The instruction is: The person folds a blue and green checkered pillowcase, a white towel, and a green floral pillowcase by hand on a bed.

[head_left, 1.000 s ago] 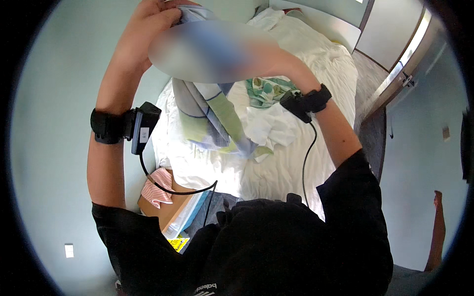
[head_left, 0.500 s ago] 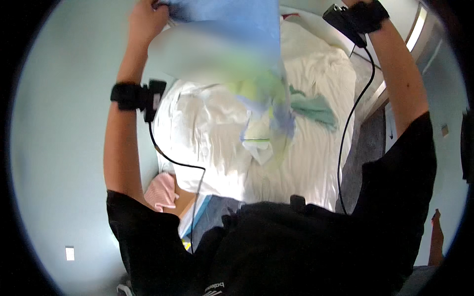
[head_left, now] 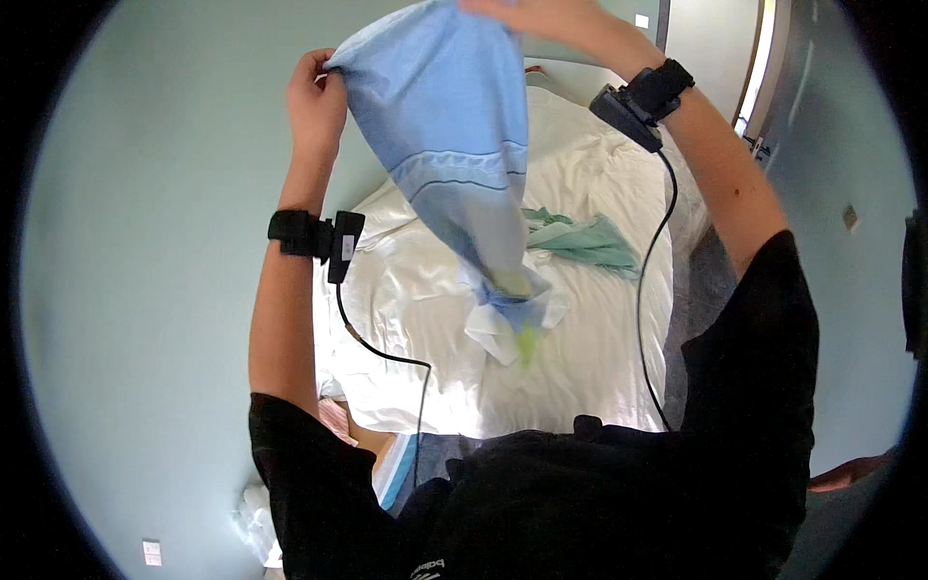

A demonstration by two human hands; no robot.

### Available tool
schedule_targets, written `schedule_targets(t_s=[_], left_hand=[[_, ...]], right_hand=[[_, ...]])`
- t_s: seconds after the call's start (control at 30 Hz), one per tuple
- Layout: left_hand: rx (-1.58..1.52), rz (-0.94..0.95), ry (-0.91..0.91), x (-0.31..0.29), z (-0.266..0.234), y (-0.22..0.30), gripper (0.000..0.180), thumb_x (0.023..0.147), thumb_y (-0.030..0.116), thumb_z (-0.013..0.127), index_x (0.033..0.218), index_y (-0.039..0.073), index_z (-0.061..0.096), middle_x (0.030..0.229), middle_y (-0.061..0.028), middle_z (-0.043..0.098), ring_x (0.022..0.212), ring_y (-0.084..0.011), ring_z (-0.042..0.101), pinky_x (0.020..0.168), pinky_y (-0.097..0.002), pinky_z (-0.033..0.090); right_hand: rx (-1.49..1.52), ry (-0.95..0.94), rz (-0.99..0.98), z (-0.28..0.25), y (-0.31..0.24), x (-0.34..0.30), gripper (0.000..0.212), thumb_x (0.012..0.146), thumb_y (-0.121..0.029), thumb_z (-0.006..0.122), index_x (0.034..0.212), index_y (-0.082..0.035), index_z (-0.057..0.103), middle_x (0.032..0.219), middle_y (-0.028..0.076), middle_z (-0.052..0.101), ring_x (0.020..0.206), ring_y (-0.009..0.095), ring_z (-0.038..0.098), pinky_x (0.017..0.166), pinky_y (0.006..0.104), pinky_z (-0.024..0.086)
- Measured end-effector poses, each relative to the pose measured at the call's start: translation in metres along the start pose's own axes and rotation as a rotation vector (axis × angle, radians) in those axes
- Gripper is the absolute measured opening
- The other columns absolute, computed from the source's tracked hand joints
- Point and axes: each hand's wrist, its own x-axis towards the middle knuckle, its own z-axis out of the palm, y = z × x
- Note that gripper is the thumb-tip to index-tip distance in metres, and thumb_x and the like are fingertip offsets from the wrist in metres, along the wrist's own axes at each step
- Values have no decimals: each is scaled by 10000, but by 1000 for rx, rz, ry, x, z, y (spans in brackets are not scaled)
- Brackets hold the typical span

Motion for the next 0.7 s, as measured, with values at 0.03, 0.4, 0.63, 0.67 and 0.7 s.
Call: schedule_targets(t_s=[0.03, 0.4, 0.63, 0.67, 0.7], left_hand=[[-8, 2, -7, 6, 5, -1, 184, 739, 6, 417, 895, -17, 512, 772, -80, 540, 635, -121, 499, 570, -228, 408], [429, 191, -12, 14, 15, -19, 194, 740, 65, 451, 900, 17, 549, 800, -145, 581, 722, -223, 572, 649, -285, 437], [309, 409, 12, 27, 23, 12, 207, 720, 46, 433, 883, 31, 560, 822, -142, 596, 786, -244, 573, 692, -323, 429], [344, 414, 26, 33, 22, 12, 201, 722, 36, 432, 875, 27, 561, 818, -114, 593, 774, -203, 566, 684, -311, 426], [348, 423, 31, 37, 18, 6, 201, 722, 36, 432, 875, 27, 561, 818, -114, 593, 774, -203, 566, 684, -311, 426]], right_hand=[[-6, -5, 8, -7, 7, -6, 244, 725, -278, 521, 650, -55, 586, 607, 125, 551, 529, 285, 518, 491, 380, 399], [458, -137, 442, -23, -28, -25, 204, 721, -187, 542, 670, 7, 577, 546, 131, 536, 444, 177, 485, 445, 282, 381], [361, 205, 255, -7, -3, -17, 183, 726, -174, 537, 725, 2, 585, 650, 156, 573, 539, 207, 548, 518, 328, 410], [434, 246, 300, -6, -2, -14, 185, 731, -175, 526, 747, -1, 585, 672, 162, 574, 566, 225, 555, 539, 334, 414], [507, 286, 345, -6, 0, -12, 190, 736, -177, 515, 768, -3, 586, 695, 168, 574, 594, 244, 562, 561, 341, 419]])
